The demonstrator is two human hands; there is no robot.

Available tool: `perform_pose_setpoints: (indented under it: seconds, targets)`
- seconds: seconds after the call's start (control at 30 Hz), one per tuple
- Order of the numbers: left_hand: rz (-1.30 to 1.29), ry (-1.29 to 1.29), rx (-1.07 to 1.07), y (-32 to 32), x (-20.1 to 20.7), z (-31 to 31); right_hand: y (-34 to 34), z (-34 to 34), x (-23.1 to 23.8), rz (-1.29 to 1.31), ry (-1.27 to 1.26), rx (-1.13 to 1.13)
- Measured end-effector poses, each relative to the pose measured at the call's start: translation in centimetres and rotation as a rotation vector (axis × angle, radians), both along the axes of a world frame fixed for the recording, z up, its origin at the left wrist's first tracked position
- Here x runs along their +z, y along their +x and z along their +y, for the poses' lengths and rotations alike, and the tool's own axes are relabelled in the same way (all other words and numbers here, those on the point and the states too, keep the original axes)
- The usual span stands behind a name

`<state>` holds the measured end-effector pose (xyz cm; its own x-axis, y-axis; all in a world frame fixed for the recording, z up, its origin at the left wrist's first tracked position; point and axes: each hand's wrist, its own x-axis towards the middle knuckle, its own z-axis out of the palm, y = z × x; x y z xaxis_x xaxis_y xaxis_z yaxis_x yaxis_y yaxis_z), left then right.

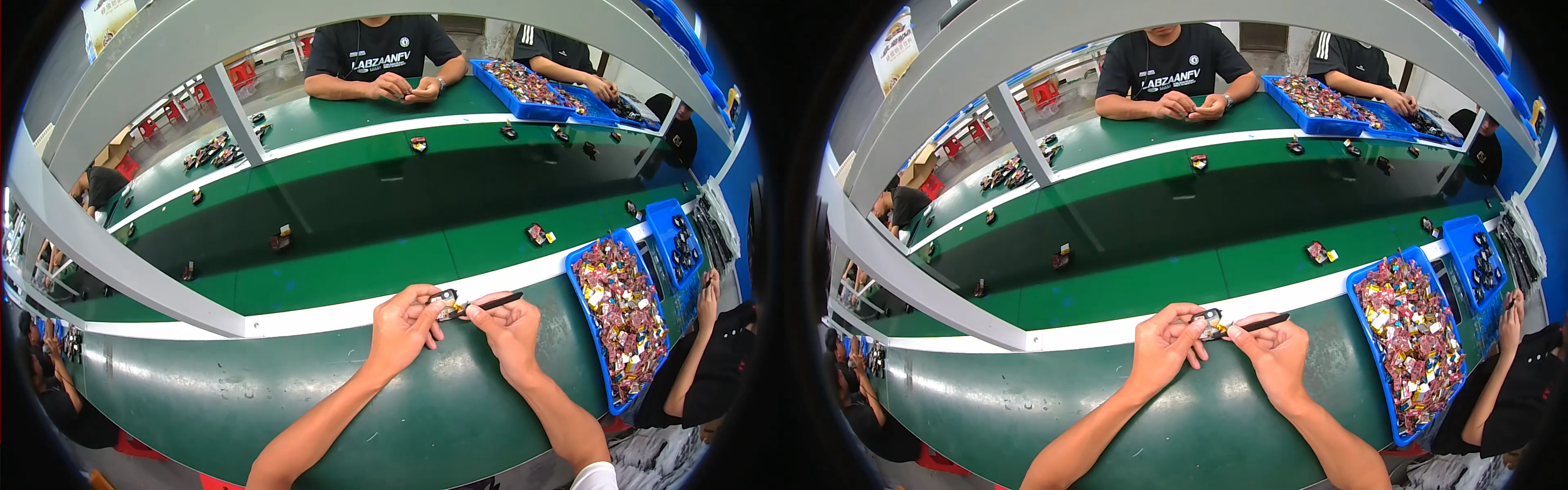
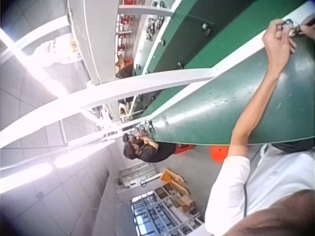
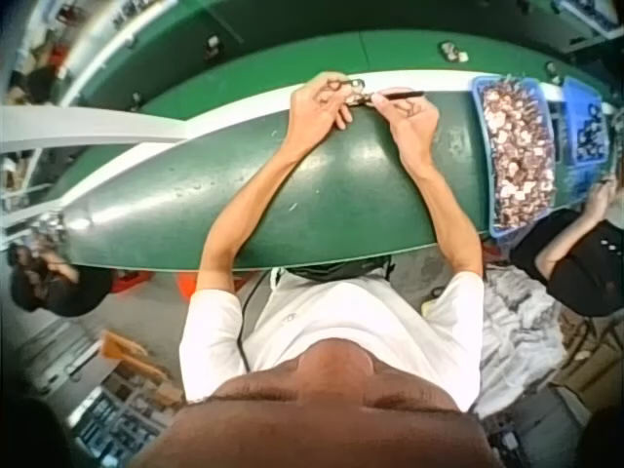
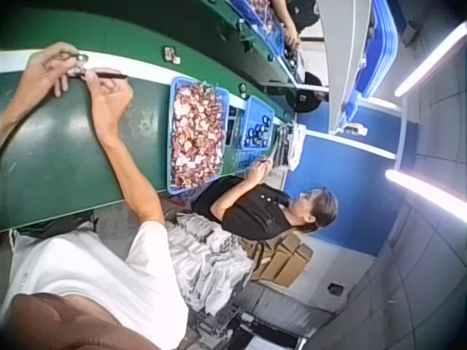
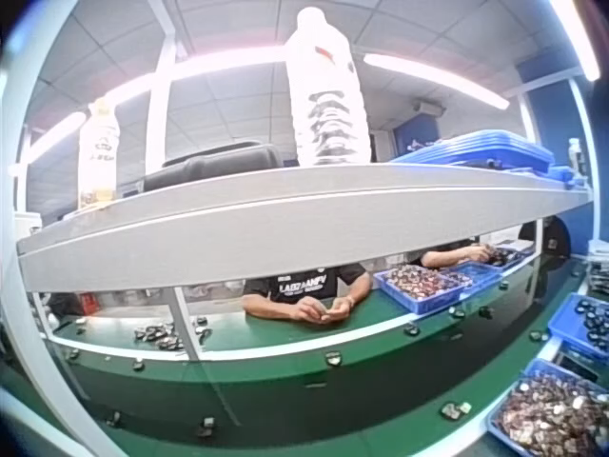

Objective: Manually assemble and sort small mechanical or electronic components on an assembly line.

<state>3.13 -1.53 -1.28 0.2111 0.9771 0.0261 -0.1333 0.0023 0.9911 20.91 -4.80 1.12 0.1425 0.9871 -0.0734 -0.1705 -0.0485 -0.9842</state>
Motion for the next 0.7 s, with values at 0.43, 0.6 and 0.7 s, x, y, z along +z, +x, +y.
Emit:
perform_pose_setpoints:
  seconds: [0.43, 0.6, 0.7]
  targets:
    - [-0.116, -0.082, -0.085, -0.3, 0.0, 0.5, 0.1, 0.1, -1.4, -0.046, 0.257, -0.037]
    - [-0.102, -0.059, -0.131, -0.6, -0.3, 0.6, 0.5, -0.1, -1.4, -0.194, 0.267, 0.011]
    - [-0.117, -0.067, -0.126, -0.5, -0.1, 0.5, 0.1, 0.0, -1.6, -0.178, 0.287, 0.003]
